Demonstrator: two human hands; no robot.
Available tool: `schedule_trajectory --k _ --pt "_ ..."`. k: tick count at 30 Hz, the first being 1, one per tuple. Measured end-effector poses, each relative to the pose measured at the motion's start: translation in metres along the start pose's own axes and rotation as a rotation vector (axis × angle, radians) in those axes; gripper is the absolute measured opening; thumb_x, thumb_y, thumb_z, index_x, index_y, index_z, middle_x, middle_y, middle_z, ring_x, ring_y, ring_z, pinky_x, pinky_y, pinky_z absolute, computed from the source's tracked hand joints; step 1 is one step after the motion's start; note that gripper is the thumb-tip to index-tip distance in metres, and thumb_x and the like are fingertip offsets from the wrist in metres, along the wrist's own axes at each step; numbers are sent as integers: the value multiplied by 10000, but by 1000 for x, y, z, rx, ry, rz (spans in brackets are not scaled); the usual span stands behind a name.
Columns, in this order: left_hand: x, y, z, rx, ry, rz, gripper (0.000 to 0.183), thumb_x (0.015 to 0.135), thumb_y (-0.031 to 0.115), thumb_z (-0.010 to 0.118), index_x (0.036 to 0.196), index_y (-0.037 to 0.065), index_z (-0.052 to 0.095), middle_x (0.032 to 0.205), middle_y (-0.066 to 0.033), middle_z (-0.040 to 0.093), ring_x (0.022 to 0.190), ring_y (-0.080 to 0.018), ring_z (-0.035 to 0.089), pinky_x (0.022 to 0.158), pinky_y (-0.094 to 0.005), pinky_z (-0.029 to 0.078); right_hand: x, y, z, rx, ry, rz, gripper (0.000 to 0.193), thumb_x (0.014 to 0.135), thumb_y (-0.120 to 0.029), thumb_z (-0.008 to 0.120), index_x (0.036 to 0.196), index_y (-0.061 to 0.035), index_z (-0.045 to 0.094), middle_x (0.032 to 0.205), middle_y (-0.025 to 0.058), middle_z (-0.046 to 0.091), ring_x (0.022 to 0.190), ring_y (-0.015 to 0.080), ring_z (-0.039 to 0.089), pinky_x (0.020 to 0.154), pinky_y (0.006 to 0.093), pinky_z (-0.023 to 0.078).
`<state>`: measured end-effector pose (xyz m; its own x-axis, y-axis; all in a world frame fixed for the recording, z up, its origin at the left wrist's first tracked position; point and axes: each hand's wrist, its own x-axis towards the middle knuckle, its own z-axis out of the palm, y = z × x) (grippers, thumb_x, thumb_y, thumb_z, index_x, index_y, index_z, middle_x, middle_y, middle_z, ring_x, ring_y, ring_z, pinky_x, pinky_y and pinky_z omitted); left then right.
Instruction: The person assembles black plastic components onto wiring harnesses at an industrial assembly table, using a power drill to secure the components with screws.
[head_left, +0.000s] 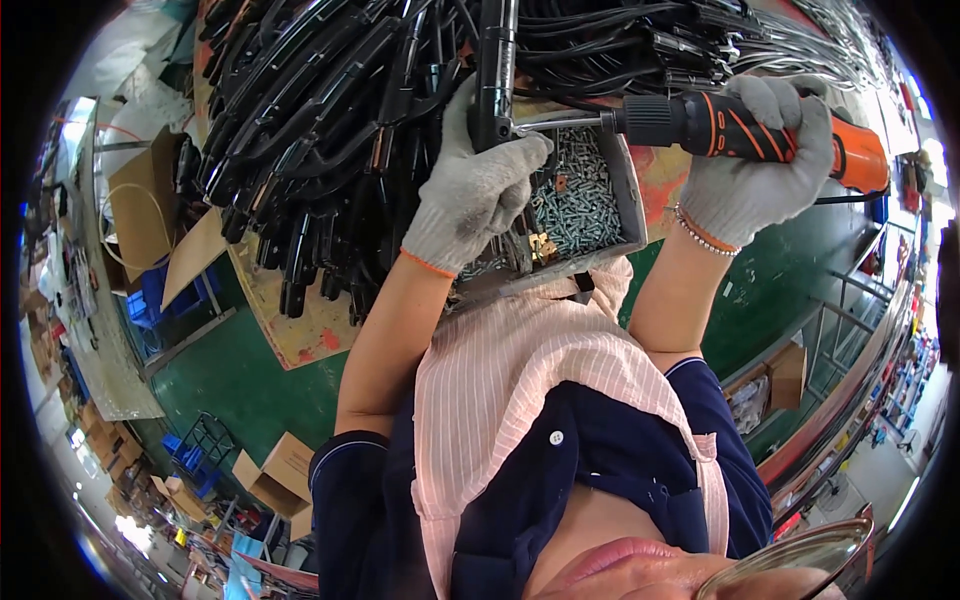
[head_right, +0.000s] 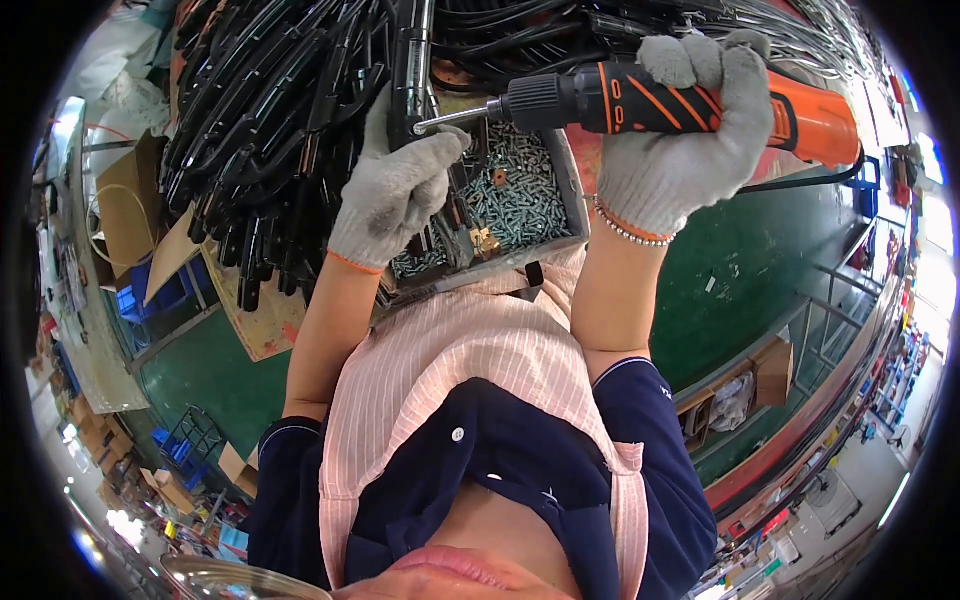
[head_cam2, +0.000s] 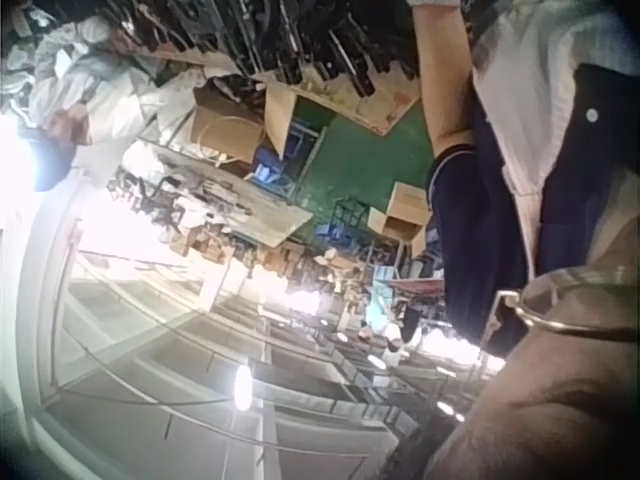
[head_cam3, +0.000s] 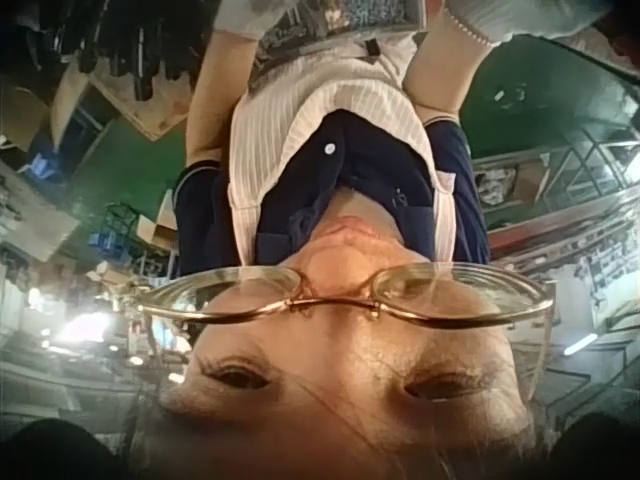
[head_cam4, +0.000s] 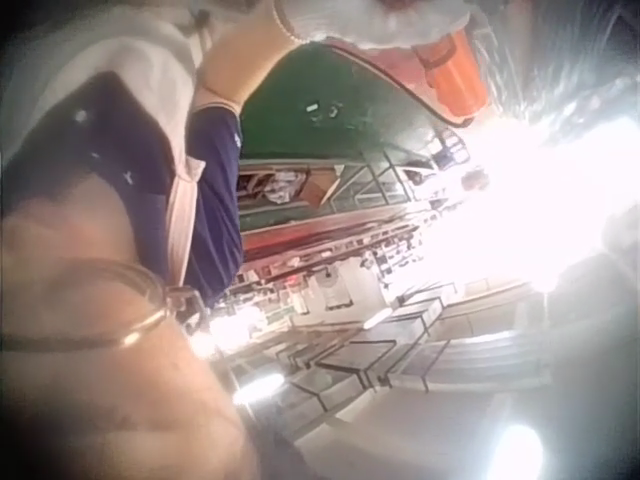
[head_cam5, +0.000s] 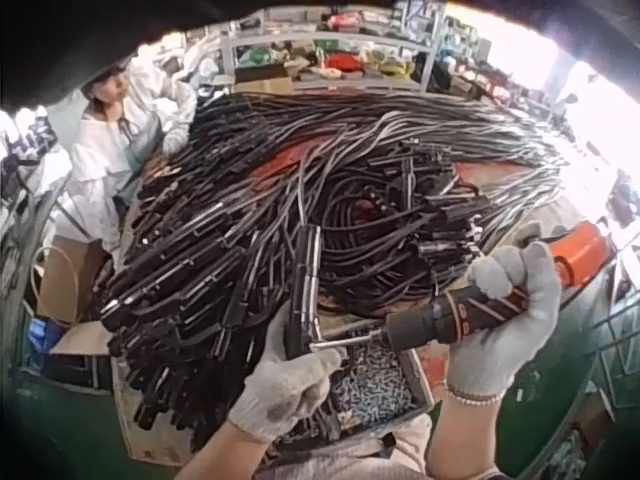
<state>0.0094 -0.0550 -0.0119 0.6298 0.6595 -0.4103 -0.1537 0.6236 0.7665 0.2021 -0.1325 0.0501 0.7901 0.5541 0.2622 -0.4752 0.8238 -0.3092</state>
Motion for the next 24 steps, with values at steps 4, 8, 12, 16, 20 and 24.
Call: schedule_trajectory --k 4,8,12,16,20,24 --pt "2 -1 -3 -2 -24 6 940 789 30 715 1501 103 106 730 -36 569 420 -66 459 336 -214 332 -2 11 -7 -126 20 -45 134 901 -28 544 1032 -53 554 691 13 471 615 124 437 615 290 434" --pt "3 2 -3 -5 -35 -3 950 786 46 723 1501 106 100 718 -34 562 421 -77 463 333 -221 344 -2 18 -14 -109 -3 -9 157 902 -30 547 1056 -59 543 685 9 465 608 122 423 605 289 425" --pt "2 2 -4 5 -21 4 955 786 47 722 1502 109 93 702 -25 549 423 -78 466 332 -223 358 -4 24 -15 -119 4 -17 179 899 -24 537 1074 -60 527 677 2 439 596 116 398 589 287 407" --pt "4 4 0 22 -41 -35 951 789 41 716 1504 111 93 696 -21 541 424 -77 467 334 -224 362 -5 13 -16 -130 -20 -66 186 894 -24 528 1078 -55 519 671 -3 412 582 112 374 569 283 386" --pt "3 3 0 -1 -9 -22 959 789 33 721 1507 116 91 701 -18 538 429 -73 466 338 -221 360 -6 13 -16 -143 -104 -63 193 888 -23 533 1079 -49 521 674 -2 415 581 110 368 559 277 376" --pt "4 -1 -4 -7 -12 -22 970 787 30 727 1510 121 85 707 -15 538 434 -69 465 341 -215 352 -7 13 -16 -66 -160 -35 218 874 -34 556 1090 -45 529 673 2 425 577 109 368 555 266 375"
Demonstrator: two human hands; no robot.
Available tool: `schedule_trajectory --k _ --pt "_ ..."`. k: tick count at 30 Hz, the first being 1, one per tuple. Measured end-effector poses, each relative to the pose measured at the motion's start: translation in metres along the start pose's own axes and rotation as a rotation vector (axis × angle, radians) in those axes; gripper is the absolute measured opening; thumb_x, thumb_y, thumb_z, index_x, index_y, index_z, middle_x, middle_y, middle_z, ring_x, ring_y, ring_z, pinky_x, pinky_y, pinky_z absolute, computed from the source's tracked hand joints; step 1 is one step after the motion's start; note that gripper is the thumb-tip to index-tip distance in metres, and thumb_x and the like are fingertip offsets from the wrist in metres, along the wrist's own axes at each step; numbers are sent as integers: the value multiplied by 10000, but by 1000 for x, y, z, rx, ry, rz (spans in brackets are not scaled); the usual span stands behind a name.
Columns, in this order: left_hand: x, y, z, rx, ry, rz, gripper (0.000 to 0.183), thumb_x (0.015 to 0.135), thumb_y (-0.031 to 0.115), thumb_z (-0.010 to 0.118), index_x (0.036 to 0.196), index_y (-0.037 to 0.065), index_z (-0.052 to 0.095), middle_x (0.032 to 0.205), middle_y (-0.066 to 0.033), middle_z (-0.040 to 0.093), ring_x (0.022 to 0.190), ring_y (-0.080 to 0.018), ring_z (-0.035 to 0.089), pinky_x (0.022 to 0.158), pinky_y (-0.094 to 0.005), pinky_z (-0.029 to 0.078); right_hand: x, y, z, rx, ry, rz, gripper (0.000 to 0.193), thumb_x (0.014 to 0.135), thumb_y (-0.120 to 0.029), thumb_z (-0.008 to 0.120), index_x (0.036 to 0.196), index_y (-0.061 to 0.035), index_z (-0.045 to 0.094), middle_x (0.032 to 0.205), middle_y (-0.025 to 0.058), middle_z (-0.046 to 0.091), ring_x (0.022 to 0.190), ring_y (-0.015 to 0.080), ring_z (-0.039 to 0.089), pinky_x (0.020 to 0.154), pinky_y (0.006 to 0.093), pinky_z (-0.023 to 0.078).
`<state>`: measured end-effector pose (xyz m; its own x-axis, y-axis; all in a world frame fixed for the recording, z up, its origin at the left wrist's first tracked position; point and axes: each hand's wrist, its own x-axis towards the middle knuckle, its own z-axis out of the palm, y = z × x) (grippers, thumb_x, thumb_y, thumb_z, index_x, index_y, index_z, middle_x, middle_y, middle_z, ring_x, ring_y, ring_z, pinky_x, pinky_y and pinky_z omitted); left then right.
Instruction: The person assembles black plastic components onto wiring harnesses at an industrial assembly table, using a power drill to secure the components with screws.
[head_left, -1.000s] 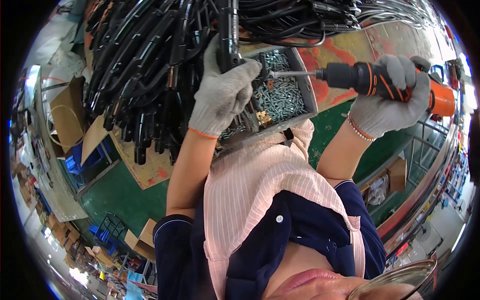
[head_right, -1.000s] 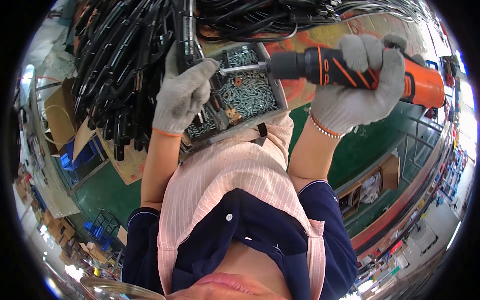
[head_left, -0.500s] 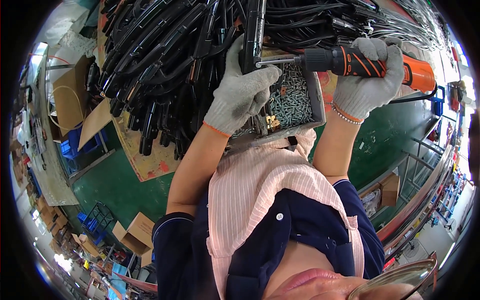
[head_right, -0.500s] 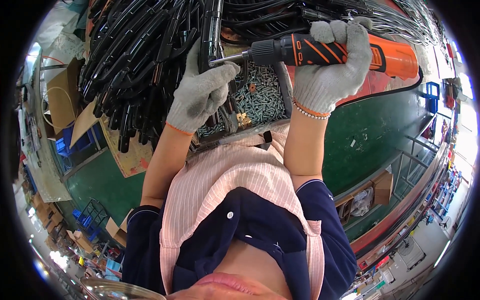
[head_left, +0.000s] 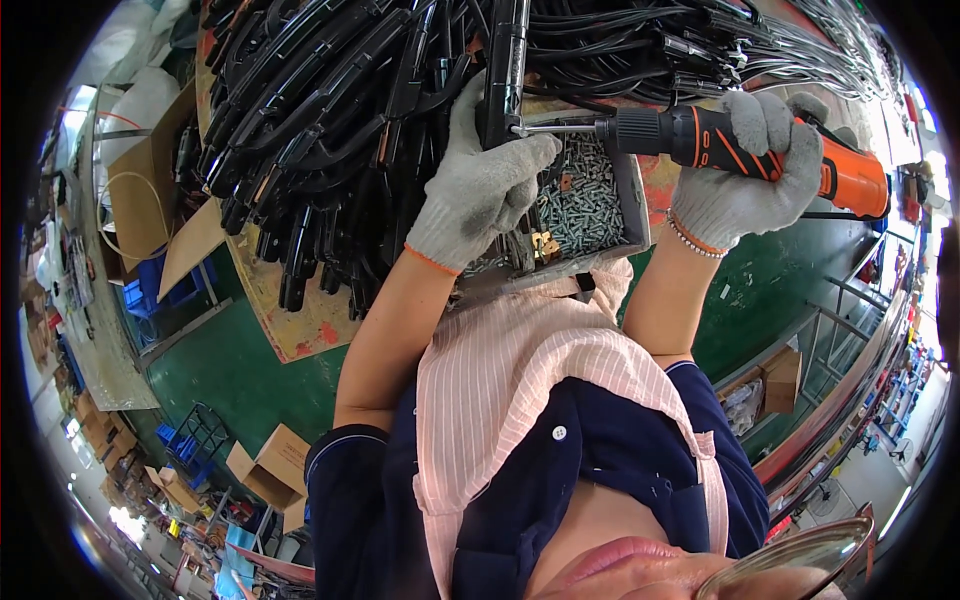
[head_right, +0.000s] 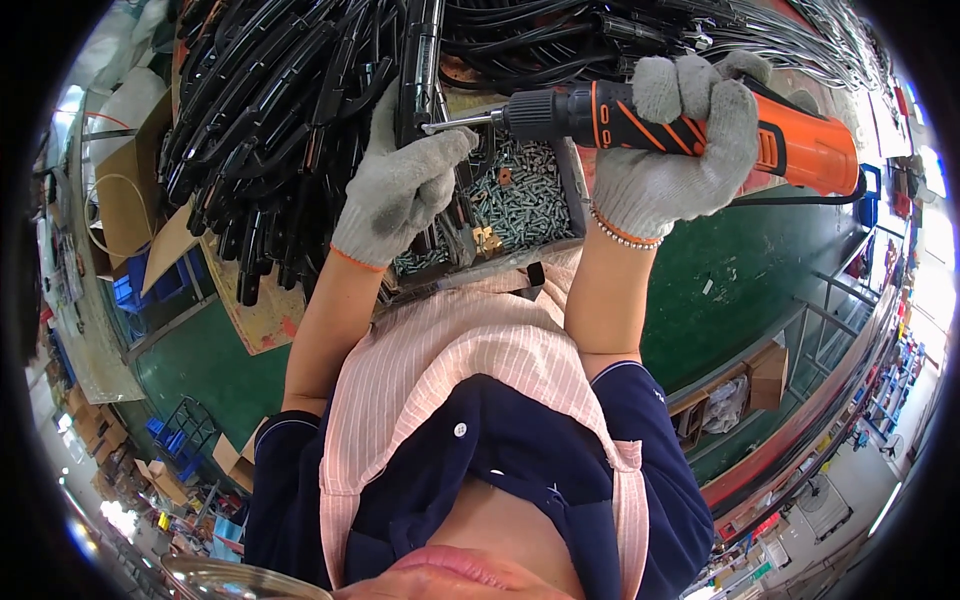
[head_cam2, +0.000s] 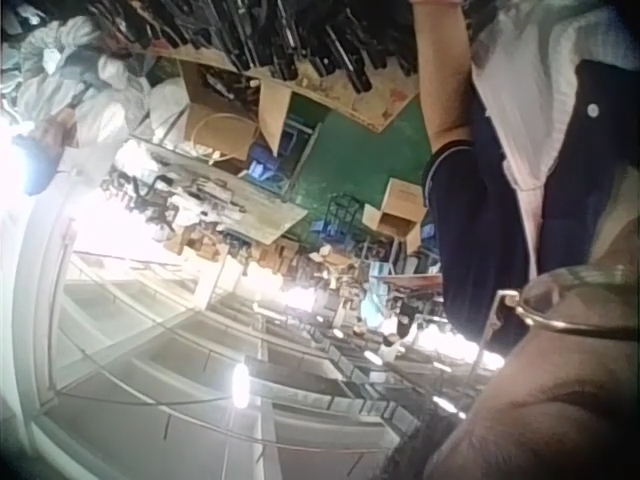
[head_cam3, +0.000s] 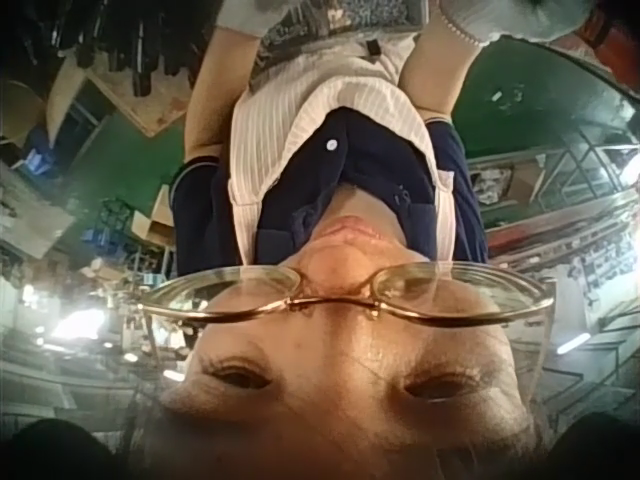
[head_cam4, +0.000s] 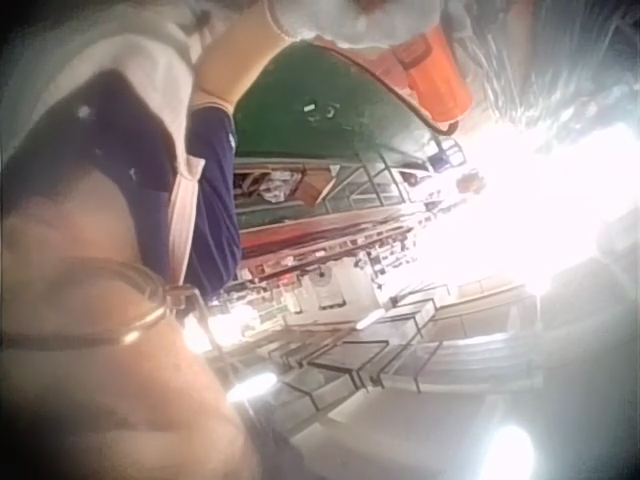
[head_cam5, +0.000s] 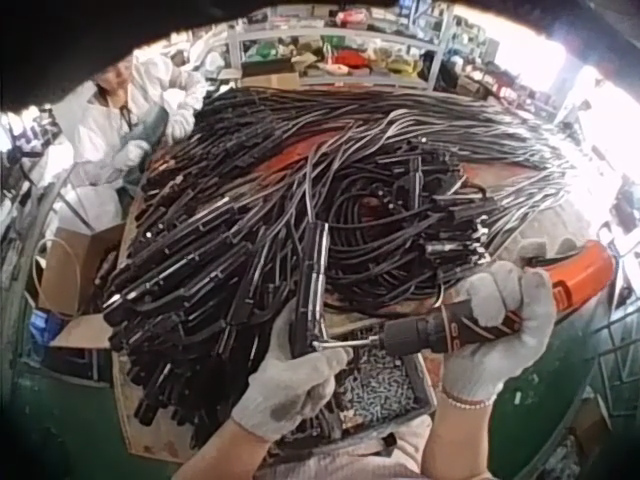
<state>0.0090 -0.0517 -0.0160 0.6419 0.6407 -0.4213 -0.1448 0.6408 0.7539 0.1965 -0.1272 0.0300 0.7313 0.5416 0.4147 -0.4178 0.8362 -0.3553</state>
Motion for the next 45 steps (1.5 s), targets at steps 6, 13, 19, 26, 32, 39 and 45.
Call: schedule_trajectory --k 6,13,19,26,32,39,45 --pt "-3 7 5 40 3 -37 974 787 24 720 1510 121 74 705 -12 533 433 -69 460 344 -219 353 -3 0 2 -84 -10 -33 255 845 -59 583 1096 -35 546 680 -8 422 580 102 378 566 246 386" --pt "1 2 9 19 -1 14 955 793 22 706 1508 97 77 720 -16 539 436 -76 465 349 -228 352 -1 -3 15 -139 -130 -38 261 861 -26 556 1116 -63 516 665 17 407 526 121 362 495 271 366" --pt "-3 7 6 60 30 -35 922 791 12 706 1496 85 115 737 -25 550 444 -82 473 358 -231 359 -21 15 55 -349 -115 -88 322 860 -19 561 1168 -27 468 659 23 404 525 126 387 501 285 407" --pt "-5 8 7 76 67 -63 875 800 9 705 1475 75 152 781 -39 566 467 -83 482 385 -231 391 -17 19 62 -474 -96 -102 274 851 -14 565 1108 -52 478 661 17 407 546 114 398 542 258 401" --pt "-10 10 7 66 42 -70 849 816 3 695 1466 51 150 783 -43 567 474 -69 482 383 -215 393 -14 15 54 -486 -147 -58 304 853 -17 564 1141 -47 472 649 6 372 542 107 379 524 250 386" --pt "-3 7 3 16 43 -71 858 814 3 698 1467 63 144 764 -37 564 458 -64 476 356 -210 371 -17 26 55 -475 -163 -63 321 853 -22 562 1156 -42 459 666 10 386 535 115 362 500 261 363" --pt "-6 12 9 69 34 -37 800 828 1 697 1437 41 180 762 -30 547 469 -73 477 383 -208 373 -9 20 55 -293 -163 -74 394 852 68 538 1223 -13 432 704 139 571 512 219 530 504 341 498"
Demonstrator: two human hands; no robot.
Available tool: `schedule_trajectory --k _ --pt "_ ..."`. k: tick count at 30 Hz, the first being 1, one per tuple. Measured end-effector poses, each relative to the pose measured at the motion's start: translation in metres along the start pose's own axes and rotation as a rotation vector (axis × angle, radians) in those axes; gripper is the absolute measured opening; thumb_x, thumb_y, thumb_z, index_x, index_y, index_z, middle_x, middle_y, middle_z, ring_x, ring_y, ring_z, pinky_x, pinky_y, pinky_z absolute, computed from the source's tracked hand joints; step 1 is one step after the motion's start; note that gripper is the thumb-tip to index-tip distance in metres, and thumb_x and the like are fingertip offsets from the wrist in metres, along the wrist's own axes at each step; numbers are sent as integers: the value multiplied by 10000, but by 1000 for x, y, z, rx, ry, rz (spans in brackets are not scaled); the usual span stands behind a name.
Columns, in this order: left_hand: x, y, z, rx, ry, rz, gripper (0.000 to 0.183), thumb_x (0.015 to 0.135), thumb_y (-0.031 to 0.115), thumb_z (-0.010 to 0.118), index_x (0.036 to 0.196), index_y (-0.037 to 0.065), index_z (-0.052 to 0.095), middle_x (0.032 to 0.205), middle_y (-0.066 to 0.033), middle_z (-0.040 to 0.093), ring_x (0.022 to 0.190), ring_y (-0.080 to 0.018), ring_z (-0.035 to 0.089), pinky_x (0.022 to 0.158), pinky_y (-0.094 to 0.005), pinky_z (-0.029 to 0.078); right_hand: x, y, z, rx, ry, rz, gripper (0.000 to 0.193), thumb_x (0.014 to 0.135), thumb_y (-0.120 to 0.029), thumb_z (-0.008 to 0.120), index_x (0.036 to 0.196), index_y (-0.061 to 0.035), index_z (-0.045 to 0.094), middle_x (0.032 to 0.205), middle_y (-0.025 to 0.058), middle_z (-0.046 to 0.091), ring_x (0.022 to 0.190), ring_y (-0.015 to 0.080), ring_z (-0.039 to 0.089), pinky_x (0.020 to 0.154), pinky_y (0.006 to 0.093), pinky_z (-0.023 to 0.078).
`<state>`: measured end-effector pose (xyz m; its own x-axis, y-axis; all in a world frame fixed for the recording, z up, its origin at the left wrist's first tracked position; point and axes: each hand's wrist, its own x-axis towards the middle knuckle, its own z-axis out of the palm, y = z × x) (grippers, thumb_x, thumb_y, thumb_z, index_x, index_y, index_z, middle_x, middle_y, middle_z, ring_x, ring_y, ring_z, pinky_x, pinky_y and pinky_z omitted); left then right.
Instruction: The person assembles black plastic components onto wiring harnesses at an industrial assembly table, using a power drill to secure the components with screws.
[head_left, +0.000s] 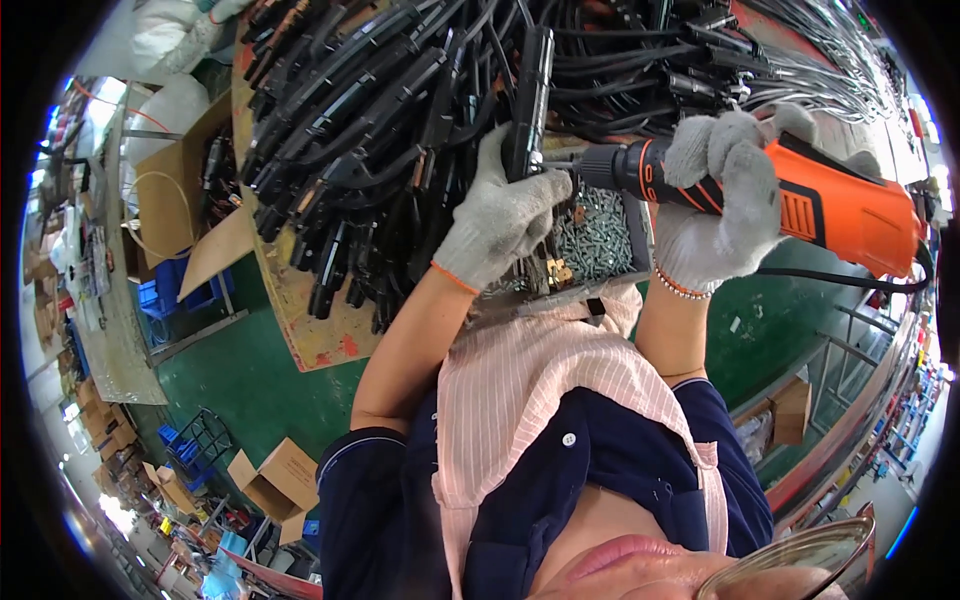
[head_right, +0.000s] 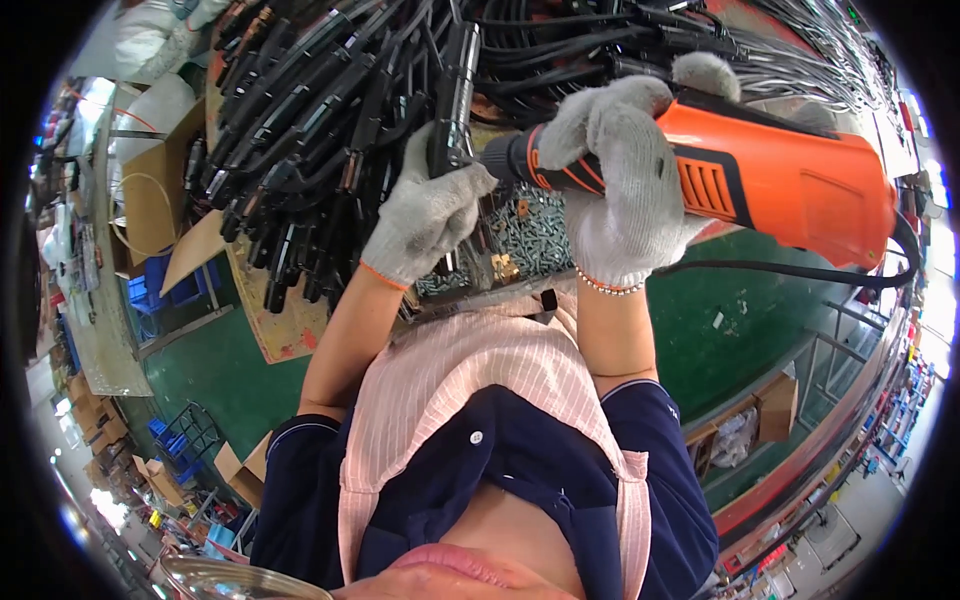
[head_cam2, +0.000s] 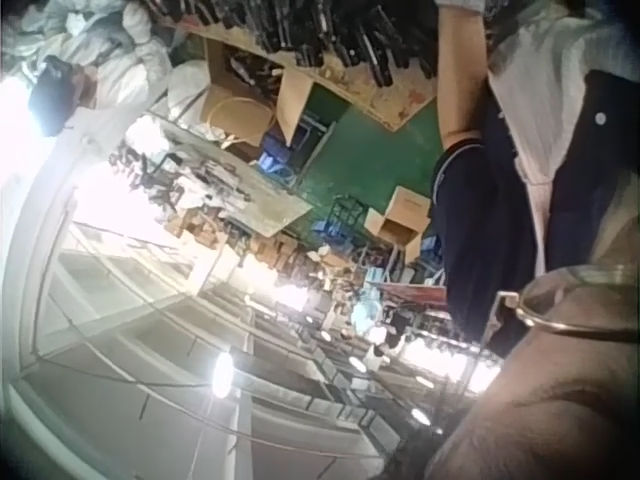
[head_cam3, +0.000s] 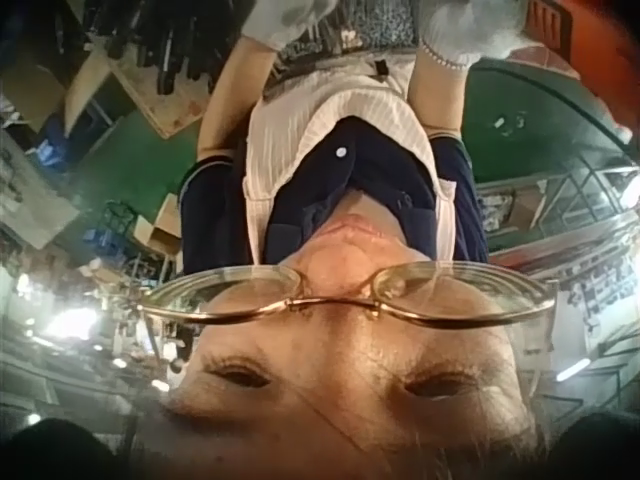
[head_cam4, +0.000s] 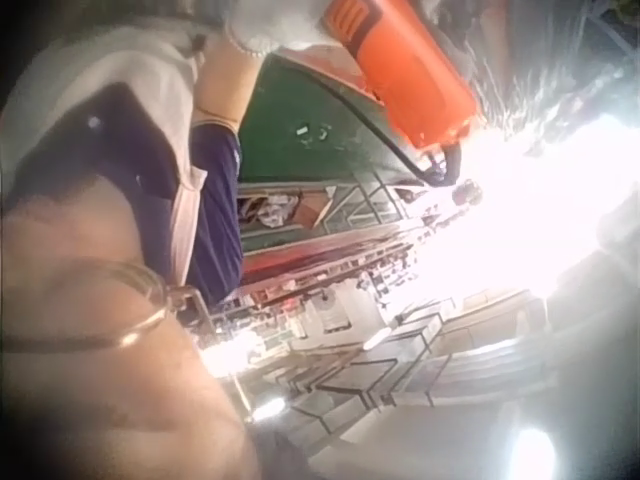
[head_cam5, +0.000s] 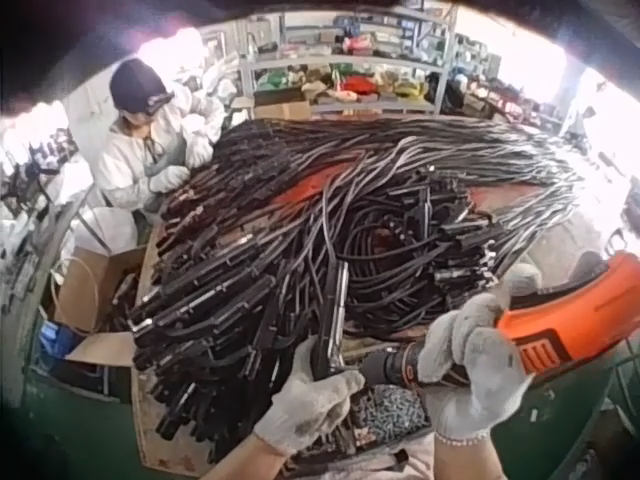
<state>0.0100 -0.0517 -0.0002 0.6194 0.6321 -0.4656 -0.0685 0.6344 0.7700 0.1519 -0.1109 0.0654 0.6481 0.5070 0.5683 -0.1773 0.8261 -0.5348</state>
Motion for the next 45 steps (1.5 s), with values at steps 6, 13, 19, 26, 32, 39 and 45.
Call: schedule_trajectory --k 6,13,19,26,32,39,45 --pt "-17 28 2 -82 -75 -56 799 827 16 694 1454 119 209 773 -18 546 461 -76 476 360 -214 329 1 -37 -52 -174 80 -233 353 890 1 544 1228 6 440 800 77 571 601 133 471 506 273 413" --pt "-47 157 -65 1399 142 453 684 807 310 683 1411 224 374 978 -153 677 879 -264 672 784 -370 524 -22 -44 -60 -308 428 474 551 855 -28 599 1354 -72 369 787 87 554 556 148 518 500 284 445" --pt "-59 217 -109 1827 323 102 606 821 383 695 1364 187 511 1158 -95 674 1036 -234 643 911 -348 478 -84 13 -88 -1279 -191 463 826 824 -73 666 1489 -41 177 1154 173 519 989 286 592 872 388 499" --pt "9 253 -225 1648 571 369 448 896 436 550 1253 170 600 1177 -137 655 1077 -295 627 930 -379 481 -80 1 -89 -1600 -426 211 631 792 -149 708 1362 -26 466 1318 185 492 1150 355 514 982 432 431" --pt "97 227 -262 1942 299 74 338 922 275 480 1236 247 603 1183 -162 639 1094 -309 613 933 -419 475 -83 6 -101 -1493 -333 337 562 879 -123 615 1396 -5 427 1349 193 460 1206 325 490 998 405 435" --pt "118 231 -269 2123 305 -159 457 810 128 600 1247 263 602 1202 -132 635 1100 -316 613 927 -443 487 -79 7 -100 -1520 -337 423 544 849 -41 567 1374 17 436 1329 189 489 1216 327 484 1049 411 386" --pt "104 222 -295 2284 268 142 368 824 224 637 1191 257 639 1108 -141 640 1106 -322 578 940 -423 474 -76 7 -100 -1492 -313 462 551 868 -147 615 1371 3 446 1313 190 493 1200 326 490 1027 410 396"
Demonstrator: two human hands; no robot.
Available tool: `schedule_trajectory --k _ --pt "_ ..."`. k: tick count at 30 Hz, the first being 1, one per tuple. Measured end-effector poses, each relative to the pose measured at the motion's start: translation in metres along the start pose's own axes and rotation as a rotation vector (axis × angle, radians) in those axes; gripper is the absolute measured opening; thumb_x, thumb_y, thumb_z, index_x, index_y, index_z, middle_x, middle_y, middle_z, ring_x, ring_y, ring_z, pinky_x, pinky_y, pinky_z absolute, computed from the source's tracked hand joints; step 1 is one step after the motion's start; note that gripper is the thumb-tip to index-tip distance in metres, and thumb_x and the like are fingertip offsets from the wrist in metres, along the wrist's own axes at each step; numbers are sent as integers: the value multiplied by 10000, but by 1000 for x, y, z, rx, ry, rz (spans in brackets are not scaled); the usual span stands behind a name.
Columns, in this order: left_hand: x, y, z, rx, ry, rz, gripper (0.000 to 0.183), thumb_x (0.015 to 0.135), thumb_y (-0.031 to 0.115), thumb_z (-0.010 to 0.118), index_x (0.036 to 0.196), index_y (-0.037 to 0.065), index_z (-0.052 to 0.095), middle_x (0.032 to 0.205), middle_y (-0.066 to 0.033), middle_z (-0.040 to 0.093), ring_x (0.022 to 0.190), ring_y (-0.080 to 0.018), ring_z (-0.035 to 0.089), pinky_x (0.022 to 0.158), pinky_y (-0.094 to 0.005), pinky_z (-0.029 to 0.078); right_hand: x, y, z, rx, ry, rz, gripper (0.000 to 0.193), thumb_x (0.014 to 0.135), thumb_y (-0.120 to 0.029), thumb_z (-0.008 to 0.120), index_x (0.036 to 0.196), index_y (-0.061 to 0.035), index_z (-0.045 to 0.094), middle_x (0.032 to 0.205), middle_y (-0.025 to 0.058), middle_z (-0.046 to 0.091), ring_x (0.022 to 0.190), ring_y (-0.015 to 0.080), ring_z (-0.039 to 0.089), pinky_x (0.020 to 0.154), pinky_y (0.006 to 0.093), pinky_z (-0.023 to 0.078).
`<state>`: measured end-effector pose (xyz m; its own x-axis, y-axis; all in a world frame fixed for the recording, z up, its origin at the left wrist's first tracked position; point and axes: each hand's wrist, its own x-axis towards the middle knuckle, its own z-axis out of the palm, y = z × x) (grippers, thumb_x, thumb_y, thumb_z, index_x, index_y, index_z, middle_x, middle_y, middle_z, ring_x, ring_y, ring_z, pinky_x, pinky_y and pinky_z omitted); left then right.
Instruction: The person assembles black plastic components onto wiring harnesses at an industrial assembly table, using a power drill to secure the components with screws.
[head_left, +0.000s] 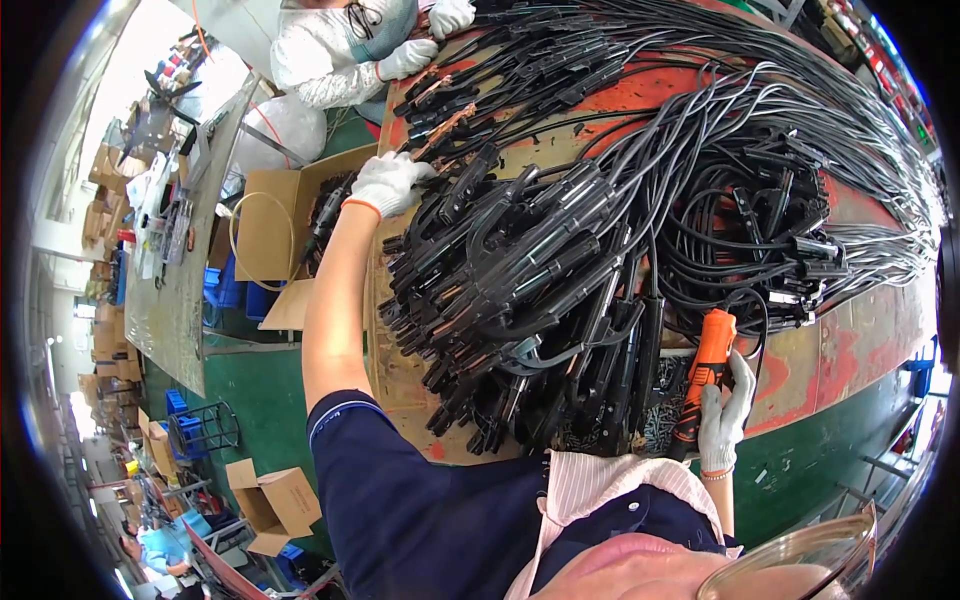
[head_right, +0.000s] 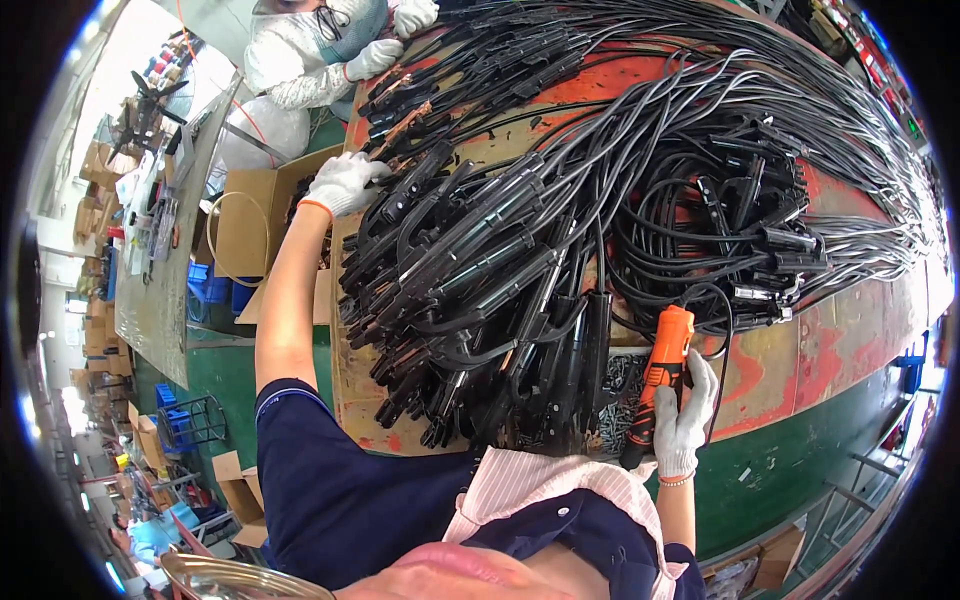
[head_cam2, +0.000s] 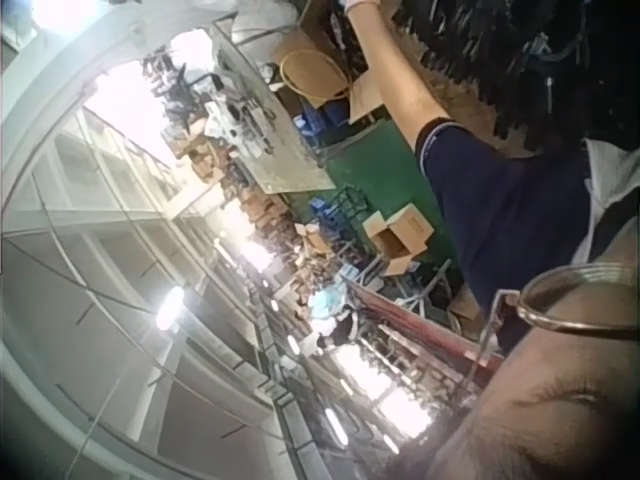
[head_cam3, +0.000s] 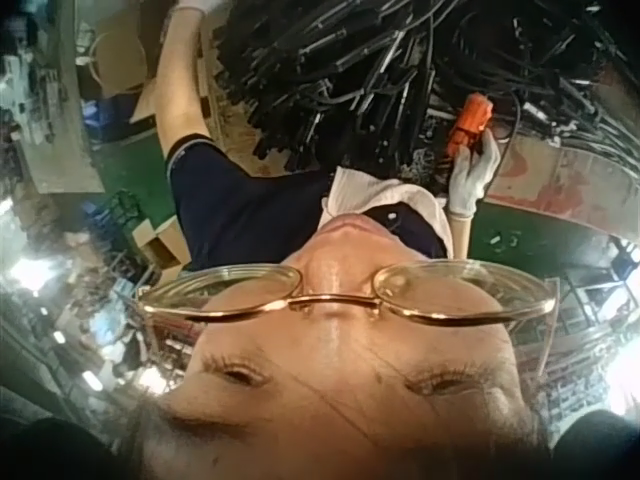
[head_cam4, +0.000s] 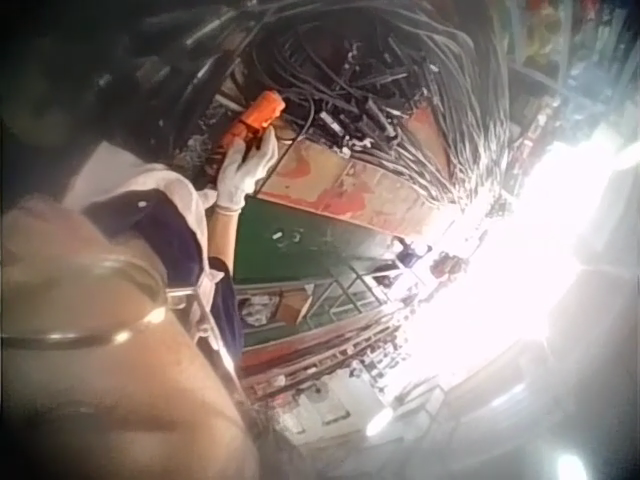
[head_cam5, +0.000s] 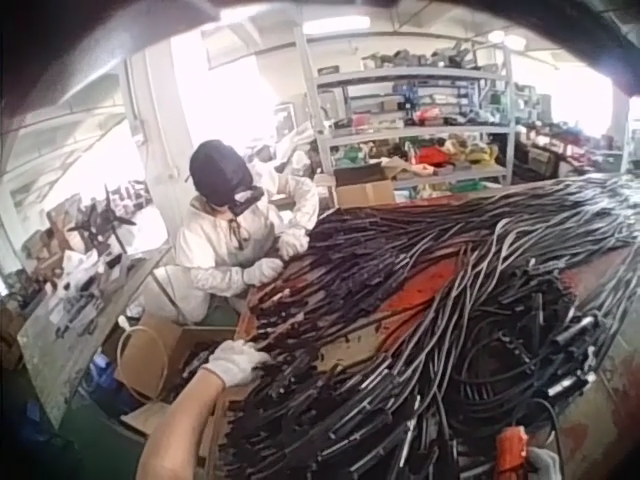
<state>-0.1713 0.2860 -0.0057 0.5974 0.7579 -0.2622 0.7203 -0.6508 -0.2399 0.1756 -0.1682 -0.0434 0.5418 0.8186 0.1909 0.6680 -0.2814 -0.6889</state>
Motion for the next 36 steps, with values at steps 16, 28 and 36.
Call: schedule_trajectory --k 16,28,36 --pt "42 -5 -8 -750 451 -296 434 862 174 565 1294 178 514 1184 -209 620 1115 -358 597 945 -428 470 -5 7 -3 150 69 -29 496 871 -53 597 1343 23 466 1277 181 519 1156 299 525 1017 388 409" --pt "30 24 -8 -252 -132 214 467 857 55 517 1296 211 555 1257 -194 543 1185 -380 526 997 -453 434 -5 5 2 212 48 48 471 887 15 490 1356 19 451 1335 159 495 1242 263 480 1085 373 344" --pt "21 26 -12 182 -36 87 348 941 154 458 1221 289 615 1153 -82 631 1116 -253 606 915 -393 508 0 4 1 125 30 23 463 888 -39 541 1340 32 466 1309 184 501 1208 299 497 1053 395 378"
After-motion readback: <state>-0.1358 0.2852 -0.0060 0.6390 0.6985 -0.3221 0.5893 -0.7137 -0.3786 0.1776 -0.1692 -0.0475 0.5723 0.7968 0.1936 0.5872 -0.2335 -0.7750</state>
